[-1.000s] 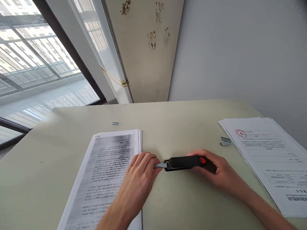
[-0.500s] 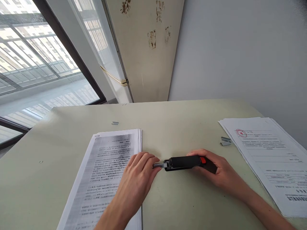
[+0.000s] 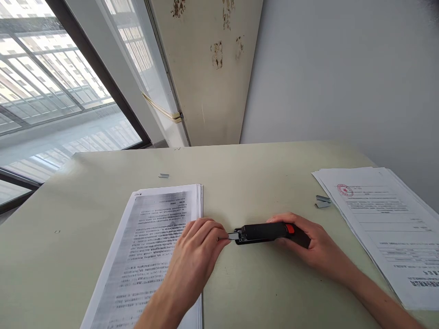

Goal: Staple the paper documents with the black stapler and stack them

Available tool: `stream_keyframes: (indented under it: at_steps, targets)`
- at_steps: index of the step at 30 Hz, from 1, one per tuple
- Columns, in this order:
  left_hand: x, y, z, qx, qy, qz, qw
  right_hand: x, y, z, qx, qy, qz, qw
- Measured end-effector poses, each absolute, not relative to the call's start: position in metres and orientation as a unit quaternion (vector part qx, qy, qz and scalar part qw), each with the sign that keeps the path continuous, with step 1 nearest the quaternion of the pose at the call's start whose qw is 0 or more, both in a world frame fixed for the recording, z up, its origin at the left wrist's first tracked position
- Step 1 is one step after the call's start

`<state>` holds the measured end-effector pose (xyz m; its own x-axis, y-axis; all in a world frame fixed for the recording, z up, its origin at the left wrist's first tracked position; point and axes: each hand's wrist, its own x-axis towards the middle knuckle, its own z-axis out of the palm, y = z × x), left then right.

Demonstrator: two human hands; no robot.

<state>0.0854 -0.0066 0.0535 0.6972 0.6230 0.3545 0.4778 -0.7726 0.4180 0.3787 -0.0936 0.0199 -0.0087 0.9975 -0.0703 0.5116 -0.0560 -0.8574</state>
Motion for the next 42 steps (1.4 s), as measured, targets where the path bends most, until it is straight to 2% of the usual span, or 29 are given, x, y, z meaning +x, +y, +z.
stream_keyframes:
  at_steps: [7,11,14,20,26,31,37,42]
  targets:
    - [0.086,-0.006,0.055,0.906,0.300,0.249,0.163,0.377,-0.094,0.021,-0.627,-0.601,0.375,0.324]
    - [0.084,-0.008,0.058,0.890,0.310,0.262,0.207,0.378,-0.094,0.020,-0.626,-0.603,0.375,0.324]
    - [0.082,-0.011,0.062,0.850,0.347,0.272,0.287,0.379,-0.094,0.019,-0.627,-0.604,0.373,0.320]
    - [0.086,-0.017,0.072,0.690,0.435,0.269,0.512,0.378,-0.094,0.021,-0.632,-0.598,0.372,0.324]
    - [0.083,-0.014,0.074,0.633,0.454,0.223,0.586,0.378,-0.094,0.021,-0.630,-0.600,0.369,0.326]
    - [0.082,-0.011,0.073,0.644,0.485,0.206,0.554,0.379,-0.095,0.022,-0.633,-0.600,0.368,0.321]
    - [0.084,-0.014,0.055,0.805,0.403,0.290,0.324,0.378,-0.094,0.023,-0.635,-0.602,0.366,0.318]
    - [0.085,-0.015,0.044,0.851,0.353,0.300,0.246,0.378,-0.093,0.023,-0.633,-0.608,0.357,0.320]
